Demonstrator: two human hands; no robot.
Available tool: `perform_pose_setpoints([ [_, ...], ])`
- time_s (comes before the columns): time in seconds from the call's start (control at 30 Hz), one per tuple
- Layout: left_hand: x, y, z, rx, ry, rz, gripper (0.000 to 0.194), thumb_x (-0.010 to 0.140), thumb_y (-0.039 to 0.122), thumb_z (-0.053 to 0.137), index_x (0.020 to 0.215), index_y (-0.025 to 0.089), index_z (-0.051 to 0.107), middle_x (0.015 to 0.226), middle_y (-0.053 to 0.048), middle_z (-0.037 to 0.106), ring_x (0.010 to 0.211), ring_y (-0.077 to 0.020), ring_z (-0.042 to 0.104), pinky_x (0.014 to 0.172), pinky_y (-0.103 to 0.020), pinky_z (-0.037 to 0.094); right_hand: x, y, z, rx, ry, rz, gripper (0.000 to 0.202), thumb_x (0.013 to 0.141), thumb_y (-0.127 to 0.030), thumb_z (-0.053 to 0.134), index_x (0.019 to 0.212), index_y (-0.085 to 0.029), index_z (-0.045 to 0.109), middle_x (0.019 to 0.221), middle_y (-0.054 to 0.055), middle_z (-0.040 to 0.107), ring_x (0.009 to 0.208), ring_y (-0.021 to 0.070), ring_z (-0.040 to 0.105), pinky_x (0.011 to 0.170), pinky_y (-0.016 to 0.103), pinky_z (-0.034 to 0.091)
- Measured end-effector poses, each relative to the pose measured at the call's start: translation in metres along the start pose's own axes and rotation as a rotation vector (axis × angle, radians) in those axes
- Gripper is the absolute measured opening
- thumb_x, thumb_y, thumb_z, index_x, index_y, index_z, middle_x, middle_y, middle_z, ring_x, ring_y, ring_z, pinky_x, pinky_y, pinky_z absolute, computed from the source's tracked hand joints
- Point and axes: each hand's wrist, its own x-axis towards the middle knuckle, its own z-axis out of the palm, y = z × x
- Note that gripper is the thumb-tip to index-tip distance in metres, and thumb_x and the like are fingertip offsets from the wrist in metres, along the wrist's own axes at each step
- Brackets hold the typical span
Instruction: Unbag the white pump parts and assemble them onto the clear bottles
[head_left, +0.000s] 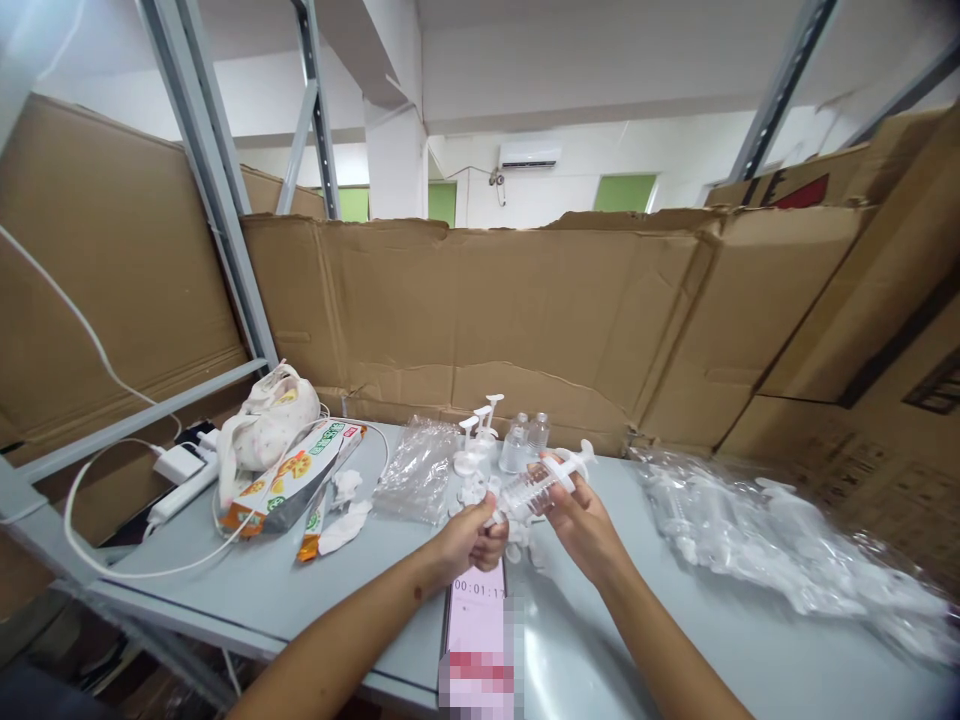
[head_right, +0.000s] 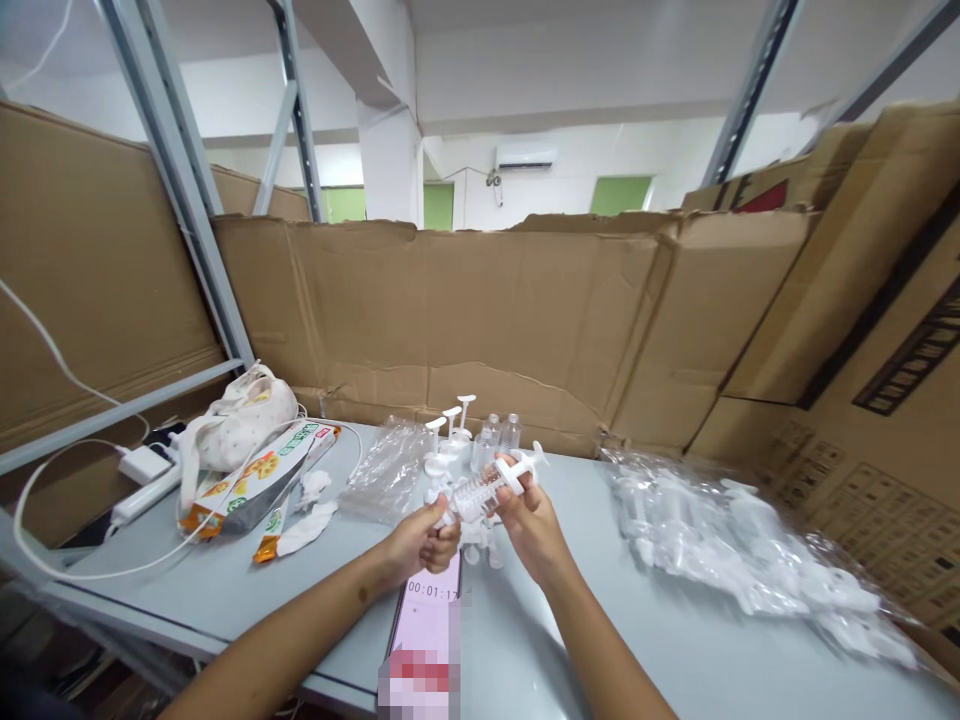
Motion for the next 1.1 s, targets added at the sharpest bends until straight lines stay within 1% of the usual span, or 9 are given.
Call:
perform_pose_setpoints([
  [0.1, 0.001, 0.002, -0.001, -0.137, -0.056, -0.047, 0.057, 0.081, 0.070, 0.012, 0.062, 0.021, 0.034, 0.045, 0.009, 0.020, 0.038, -0.0079, 0.016, 0.042, -0.023, 0.017, -0.002, -0.008, -0.002, 0.020, -0.095, 0.003, 0.043, 0.060, -0.040, 0.077, 0.100, -0.033, 0.062, 0.101, 0.002, 0.065, 0.086, 0.0209, 0.058, 0.075, 0.036, 0.047],
  [0.23, 0.001, 0.003, -0.007, 0.260, 0.395, 0.279, 0.039, 0.081, 0.056, 0.045, 0.091, 0.018, 0.048, 0.066, 0.003, 0.049, 0.052, -0.0092, 0.041, 0.051, -0.021, 0.031, -0.001, -0.004, 0.000, -0.019, -0.012, -0.020, 0.038, 0.067, -0.038, 0.073, 0.102, -0.033, 0.061, 0.097, 0.000, 0.060, 0.074, 0.0160, 0.055, 0.066, 0.031, 0.046],
  [0.3, -0.001, 0.002, -0.011, 0.557, 0.515, 0.372, 0.024, 0.077, 0.037, 0.058, 0.093, 0.020, 0.051, 0.077, 0.001, 0.055, 0.063, -0.0112, 0.047, 0.060, -0.023, 0.036, -0.001, -0.001, 0.002, -0.019, 0.014, -0.007, 0.036, 0.069, -0.038, 0.071, 0.103, -0.031, 0.061, 0.093, 0.000, 0.058, 0.071, 0.0146, 0.053, 0.063, 0.029, 0.045],
  [0.37, -0.003, 0.001, -0.015, 0.790, 0.544, 0.399, 0.006, 0.077, 0.022, 0.055, 0.083, 0.020, 0.054, 0.078, -0.001, 0.058, 0.069, -0.0137, 0.050, 0.065, -0.024, 0.038, -0.001, 0.001, 0.005, -0.011, 0.013, 0.009, 0.036, 0.070, -0.038, 0.070, 0.104, -0.030, 0.060, 0.094, 0.000, 0.057, 0.073, 0.0146, 0.052, 0.063, 0.029, 0.045],
  [0.53, -0.006, 0.001, -0.017, 1.030, 0.569, 0.392, 0.018, 0.081, 0.020, 0.050, 0.095, 0.023, 0.060, 0.092, -0.004, 0.065, 0.082, -0.0185, 0.058, 0.076, -0.028, 0.041, -0.001, 0.003, 0.004, -0.041, 0.035, -0.002, 0.039, 0.070, -0.039, 0.069, 0.106, -0.030, 0.058, 0.096, 0.002, 0.057, 0.076, 0.0161, 0.053, 0.063, 0.029, 0.048],
  [0.63, -0.006, 0.001, -0.015, 1.028, 0.628, 0.401, 0.026, 0.083, 0.037, 0.051, 0.104, 0.022, 0.059, 0.096, -0.007, 0.065, 0.081, -0.0192, 0.059, 0.079, -0.029, 0.041, 0.000, 0.003, 0.002, -0.042, 0.062, -0.002, 0.038, 0.070, -0.039, 0.069, 0.105, -0.029, 0.059, 0.097, 0.002, 0.057, 0.075, 0.0159, 0.054, 0.064, 0.030, 0.050],
  [0.7, -0.005, 0.000, -0.015, 0.971, 0.636, 0.388, 0.032, 0.084, 0.047, 0.047, 0.092, 0.020, 0.062, 0.085, -0.008, 0.065, 0.078, -0.0195, 0.059, 0.076, -0.028, 0.041, 0.000, 0.003, 0.003, -0.038, 0.066, -0.001, 0.037, 0.070, -0.040, 0.069, 0.104, -0.028, 0.060, 0.098, 0.002, 0.056, 0.077, 0.0163, 0.054, 0.063, 0.030, 0.050],
  [0.9, 0.006, -0.004, -0.020, 0.339, 0.474, 0.072, 0.065, 0.087, 0.062, 0.014, 0.056, 0.017, 0.050, 0.041, 0.001, 0.043, 0.040, -0.0115, 0.042, 0.050, -0.024, 0.036, -0.002, 0.001, 0.008, -0.076, 0.021, -0.033, 0.040, 0.069, -0.037, 0.071, 0.105, -0.028, 0.059, 0.101, 0.003, 0.056, 0.083, 0.0174, 0.055, 0.067, 0.030, 0.050],
  [1.1, 0.006, -0.004, -0.022, 0.467, 0.597, 0.269, 0.030, 0.075, 0.044, 0.059, 0.094, 0.021, 0.055, 0.070, 0.004, 0.058, 0.059, -0.0104, 0.049, 0.058, -0.021, 0.036, 0.004, 0.005, 0.002, -0.086, 0.088, -0.024, 0.037, 0.069, -0.039, 0.071, 0.102, -0.026, 0.059, 0.098, 0.002, 0.058, 0.077, 0.0158, 0.056, 0.067, 0.030, 0.050],
])
